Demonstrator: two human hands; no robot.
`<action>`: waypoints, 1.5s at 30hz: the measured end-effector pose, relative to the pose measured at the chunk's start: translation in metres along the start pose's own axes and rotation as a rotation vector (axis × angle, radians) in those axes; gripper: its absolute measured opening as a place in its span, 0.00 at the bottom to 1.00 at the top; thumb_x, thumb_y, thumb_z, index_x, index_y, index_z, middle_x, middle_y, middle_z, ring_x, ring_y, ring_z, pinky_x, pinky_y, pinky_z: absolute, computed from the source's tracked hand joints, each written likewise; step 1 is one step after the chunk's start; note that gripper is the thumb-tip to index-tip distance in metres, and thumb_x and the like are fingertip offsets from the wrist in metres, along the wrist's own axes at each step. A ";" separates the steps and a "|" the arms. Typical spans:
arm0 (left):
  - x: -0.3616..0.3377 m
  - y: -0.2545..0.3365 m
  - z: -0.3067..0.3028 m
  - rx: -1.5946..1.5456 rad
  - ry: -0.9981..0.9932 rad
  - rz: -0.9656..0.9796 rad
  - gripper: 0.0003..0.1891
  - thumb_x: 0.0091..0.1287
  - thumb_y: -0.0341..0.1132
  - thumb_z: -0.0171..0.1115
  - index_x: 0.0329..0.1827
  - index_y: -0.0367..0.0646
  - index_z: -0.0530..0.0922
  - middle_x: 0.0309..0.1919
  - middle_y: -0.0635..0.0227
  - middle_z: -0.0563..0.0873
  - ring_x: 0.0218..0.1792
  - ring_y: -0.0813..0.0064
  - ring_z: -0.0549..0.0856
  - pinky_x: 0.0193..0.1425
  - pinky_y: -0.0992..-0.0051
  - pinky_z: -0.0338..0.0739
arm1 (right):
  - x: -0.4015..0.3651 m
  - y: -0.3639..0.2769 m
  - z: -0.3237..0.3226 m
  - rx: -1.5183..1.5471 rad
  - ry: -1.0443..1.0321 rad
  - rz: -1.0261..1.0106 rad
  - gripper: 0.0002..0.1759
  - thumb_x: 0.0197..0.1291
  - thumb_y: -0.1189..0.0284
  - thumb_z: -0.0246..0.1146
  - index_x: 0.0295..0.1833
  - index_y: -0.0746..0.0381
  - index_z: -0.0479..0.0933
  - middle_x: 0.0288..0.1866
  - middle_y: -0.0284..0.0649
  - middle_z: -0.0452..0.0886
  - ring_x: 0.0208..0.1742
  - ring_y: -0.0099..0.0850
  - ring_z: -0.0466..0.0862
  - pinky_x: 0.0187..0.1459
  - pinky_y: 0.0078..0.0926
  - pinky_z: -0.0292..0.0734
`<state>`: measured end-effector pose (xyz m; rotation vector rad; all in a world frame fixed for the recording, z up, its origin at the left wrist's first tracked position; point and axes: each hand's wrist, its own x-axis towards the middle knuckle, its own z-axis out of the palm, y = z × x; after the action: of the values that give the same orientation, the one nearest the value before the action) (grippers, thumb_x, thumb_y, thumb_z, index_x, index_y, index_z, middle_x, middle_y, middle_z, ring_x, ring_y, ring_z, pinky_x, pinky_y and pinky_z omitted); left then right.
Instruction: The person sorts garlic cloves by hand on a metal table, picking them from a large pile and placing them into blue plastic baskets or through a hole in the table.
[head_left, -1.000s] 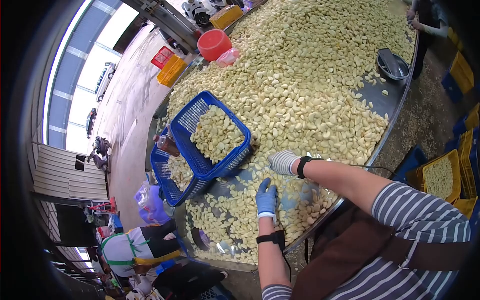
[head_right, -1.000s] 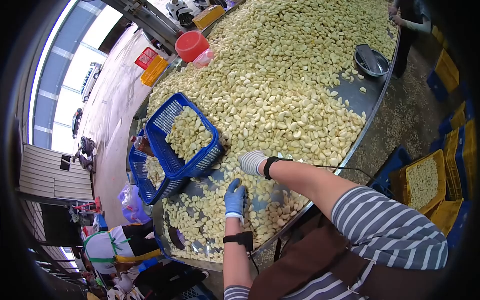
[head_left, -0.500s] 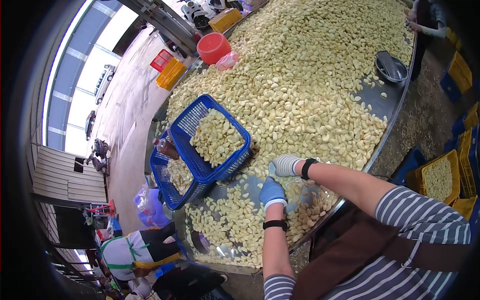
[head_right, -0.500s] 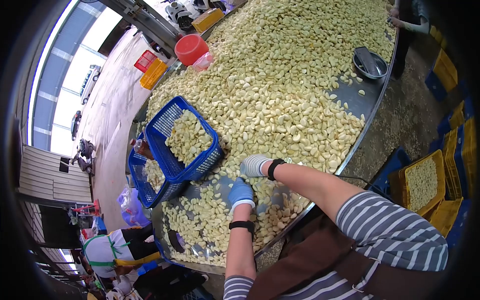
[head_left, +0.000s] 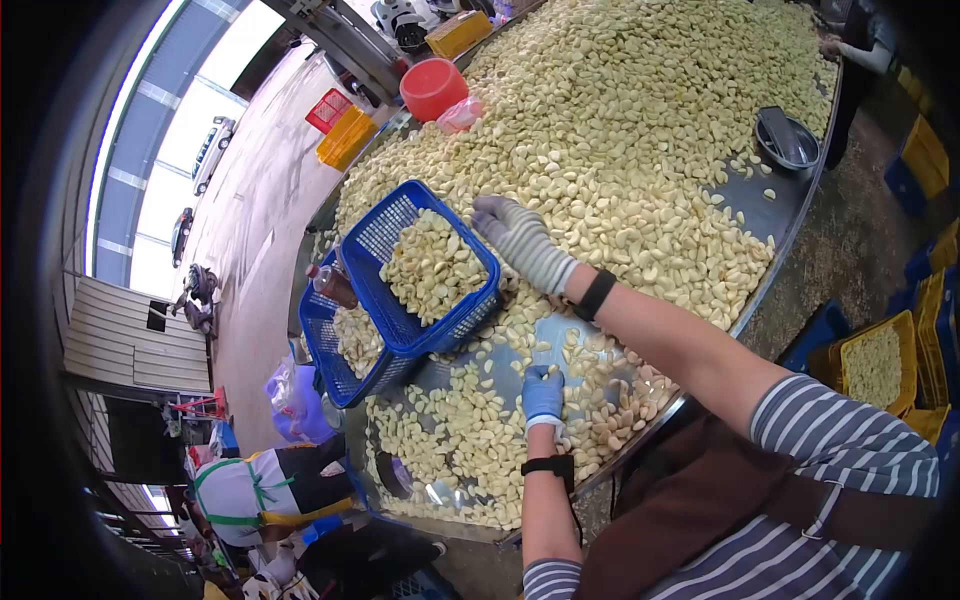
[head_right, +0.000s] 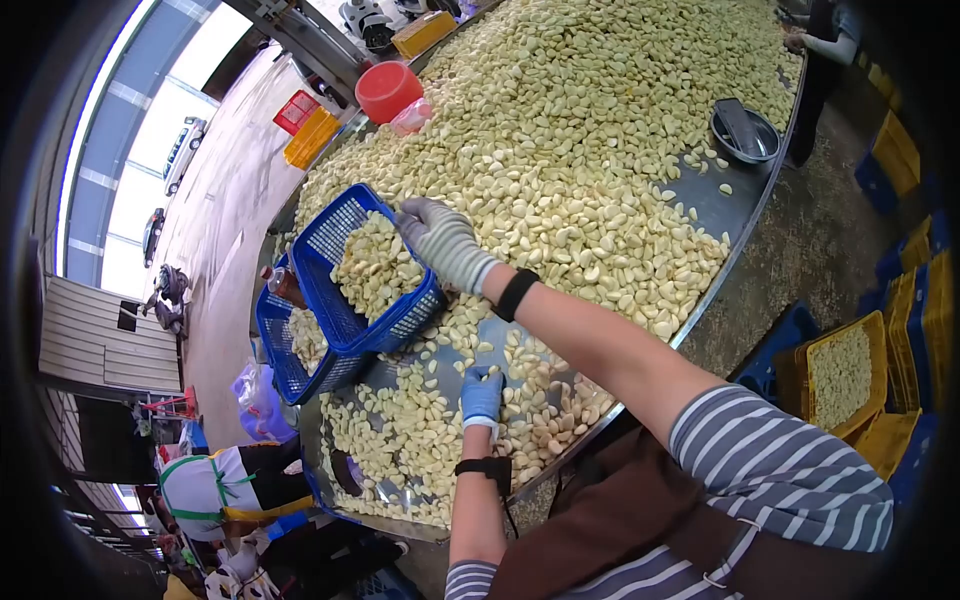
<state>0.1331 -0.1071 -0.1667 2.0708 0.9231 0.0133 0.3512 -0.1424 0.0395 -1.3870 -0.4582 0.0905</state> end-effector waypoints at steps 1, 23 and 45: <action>-0.017 0.028 -0.020 -0.412 -0.117 -0.322 0.10 0.62 0.39 0.63 0.38 0.43 0.76 0.25 0.67 0.81 0.22 0.75 0.79 0.24 0.74 0.74 | -0.010 0.021 -0.020 -0.084 -0.050 0.100 0.19 0.66 0.58 0.57 0.47 0.64 0.78 0.38 0.47 0.84 0.42 0.37 0.84 0.46 0.34 0.77; -0.095 0.066 -0.008 0.121 -0.523 0.316 0.12 0.62 0.42 0.61 0.44 0.48 0.84 0.43 0.58 0.86 0.44 0.60 0.85 0.49 0.69 0.78 | -0.151 0.078 -0.103 -1.130 -1.027 -0.193 0.07 0.50 0.78 0.59 0.36 0.63 0.80 0.25 0.46 0.81 0.29 0.46 0.84 0.27 0.40 0.77; -0.091 0.097 0.028 0.839 -0.191 0.308 0.10 0.61 0.31 0.56 0.44 0.45 0.80 0.40 0.50 0.81 0.39 0.55 0.86 0.41 0.60 0.80 | -0.112 0.074 -0.068 -1.101 -0.917 -0.077 0.11 0.51 0.70 0.63 0.39 0.64 0.84 0.36 0.49 0.85 0.38 0.45 0.86 0.36 0.41 0.81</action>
<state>0.1346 -0.2183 -0.0883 2.9030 0.5128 -0.4734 0.2887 -0.2272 -0.0679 -2.3723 -1.4710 0.4738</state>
